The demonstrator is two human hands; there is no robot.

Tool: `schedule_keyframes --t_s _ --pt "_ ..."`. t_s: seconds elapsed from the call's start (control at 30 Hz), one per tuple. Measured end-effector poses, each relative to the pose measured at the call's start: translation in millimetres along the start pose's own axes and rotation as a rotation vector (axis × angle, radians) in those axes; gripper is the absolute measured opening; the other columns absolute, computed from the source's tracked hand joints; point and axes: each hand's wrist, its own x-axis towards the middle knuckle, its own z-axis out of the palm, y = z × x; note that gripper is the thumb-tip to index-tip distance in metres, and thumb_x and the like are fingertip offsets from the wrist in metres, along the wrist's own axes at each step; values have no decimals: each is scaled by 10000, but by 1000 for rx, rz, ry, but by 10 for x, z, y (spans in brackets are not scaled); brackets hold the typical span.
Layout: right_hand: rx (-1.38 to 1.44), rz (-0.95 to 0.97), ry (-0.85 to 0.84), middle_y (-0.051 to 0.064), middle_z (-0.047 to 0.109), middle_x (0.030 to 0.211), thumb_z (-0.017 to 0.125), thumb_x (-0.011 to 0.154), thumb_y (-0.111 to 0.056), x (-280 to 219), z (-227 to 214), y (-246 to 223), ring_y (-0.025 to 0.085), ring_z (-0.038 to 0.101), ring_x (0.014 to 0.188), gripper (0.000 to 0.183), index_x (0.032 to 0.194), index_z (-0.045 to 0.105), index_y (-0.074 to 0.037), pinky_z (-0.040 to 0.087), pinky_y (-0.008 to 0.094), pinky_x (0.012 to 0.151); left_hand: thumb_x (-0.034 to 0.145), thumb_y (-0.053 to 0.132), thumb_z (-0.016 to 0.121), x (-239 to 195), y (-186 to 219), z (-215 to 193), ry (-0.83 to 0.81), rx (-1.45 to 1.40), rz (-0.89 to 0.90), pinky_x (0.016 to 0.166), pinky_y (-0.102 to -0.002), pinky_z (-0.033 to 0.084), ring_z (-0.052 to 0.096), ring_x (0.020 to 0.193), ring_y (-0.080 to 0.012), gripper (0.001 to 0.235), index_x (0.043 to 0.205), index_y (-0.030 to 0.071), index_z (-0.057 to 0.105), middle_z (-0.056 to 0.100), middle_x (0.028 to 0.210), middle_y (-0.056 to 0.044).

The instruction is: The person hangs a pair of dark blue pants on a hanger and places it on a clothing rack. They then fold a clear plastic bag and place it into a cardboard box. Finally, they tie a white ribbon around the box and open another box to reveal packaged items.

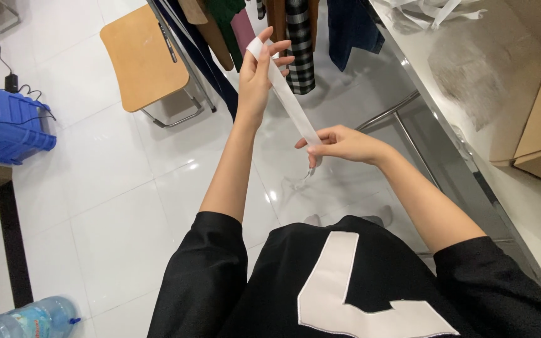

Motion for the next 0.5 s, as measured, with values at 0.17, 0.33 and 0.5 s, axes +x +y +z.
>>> schedule_keyframes --t_s 0.17,0.33,0.5 --pt "-103 91 14 15 787 871 628 1020 -355 -29 -70 34 146 743 1068 318 999 796 -85 497 337 1069 1113 432 452 55 39 125 -48 36 67 965 -363 654 785 1110 -194 468 1510 194 523 756 1335 -64" --pt "-5 -94 84 7 720 766 580 1075 -320 -214 -244 -137 130 676 877 297 965 765 -115 484 337 1012 1137 389 445 120 -79 57 -51 16 118 967 -350 613 781 1095 -192 410 1477 188 557 760 1319 -62" --pt "65 -229 141 55 736 785 544 1102 -241 -405 -429 -338 180 705 817 265 993 722 -79 529 336 855 1093 407 475 68 -142 4 100 -18 27 958 -388 659 796 1047 -202 437 1429 154 595 785 1240 -82"
